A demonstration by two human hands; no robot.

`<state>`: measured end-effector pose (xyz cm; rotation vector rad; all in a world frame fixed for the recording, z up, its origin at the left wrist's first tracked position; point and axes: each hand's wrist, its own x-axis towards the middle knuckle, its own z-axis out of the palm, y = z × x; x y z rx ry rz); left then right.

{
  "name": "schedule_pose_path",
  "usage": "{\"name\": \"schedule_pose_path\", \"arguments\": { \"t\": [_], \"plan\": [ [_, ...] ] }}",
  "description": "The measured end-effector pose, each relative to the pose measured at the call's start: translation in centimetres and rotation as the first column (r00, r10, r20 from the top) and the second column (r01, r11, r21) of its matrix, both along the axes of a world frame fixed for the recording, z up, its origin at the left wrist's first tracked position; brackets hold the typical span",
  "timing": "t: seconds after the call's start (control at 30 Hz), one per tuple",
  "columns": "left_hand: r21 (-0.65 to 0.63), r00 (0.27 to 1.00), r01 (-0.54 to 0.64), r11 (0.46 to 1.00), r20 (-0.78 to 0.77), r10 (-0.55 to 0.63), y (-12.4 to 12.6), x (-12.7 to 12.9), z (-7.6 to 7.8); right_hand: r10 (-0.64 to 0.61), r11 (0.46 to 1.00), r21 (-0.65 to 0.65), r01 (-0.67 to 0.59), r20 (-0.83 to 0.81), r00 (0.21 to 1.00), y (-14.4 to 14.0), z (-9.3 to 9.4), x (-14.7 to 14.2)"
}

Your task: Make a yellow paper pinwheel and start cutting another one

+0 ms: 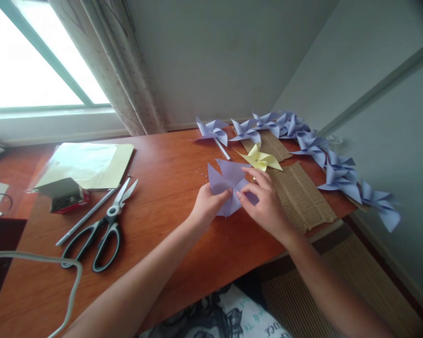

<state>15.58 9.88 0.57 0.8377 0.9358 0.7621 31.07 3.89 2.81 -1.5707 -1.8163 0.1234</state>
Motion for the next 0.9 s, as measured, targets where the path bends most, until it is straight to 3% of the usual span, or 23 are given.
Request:
{"name": "schedule_pose_path", "arguments": {
  "t": [0.47, 0.57, 0.77, 0.9],
  "plan": [
    [-0.028, 0.994, 0.056, 0.998, 0.092, -0.053, 0.0, -0.3, 0.3, -0.054, 0.997, 0.068, 0.048, 0.095, 0.994, 0.6, -0.6, 0.3],
    [-0.014, 0.999, 0.025, 1.0, 0.044, -0.025, 0.1, -0.2, 0.3, -0.063, 0.993, 0.11, 0.05, 0.114, 0.991, 0.6, -0.6, 0.3],
    [-0.016, 0.999, -0.044, 0.999, -0.005, 0.044, 0.0, 0.0, -0.2, -0.007, 0.981, 0.19, -0.031, 0.197, 0.98, -0.6, 0.0, -0.9],
    [-0.01, 0.997, -0.059, 0.998, 0.047, 0.06, -0.1, -0.1, -0.2, 0.138, 0.976, 0.126, -0.176, 0.264, 0.955, -2.1, 0.7, -2.2]
  ]
}}
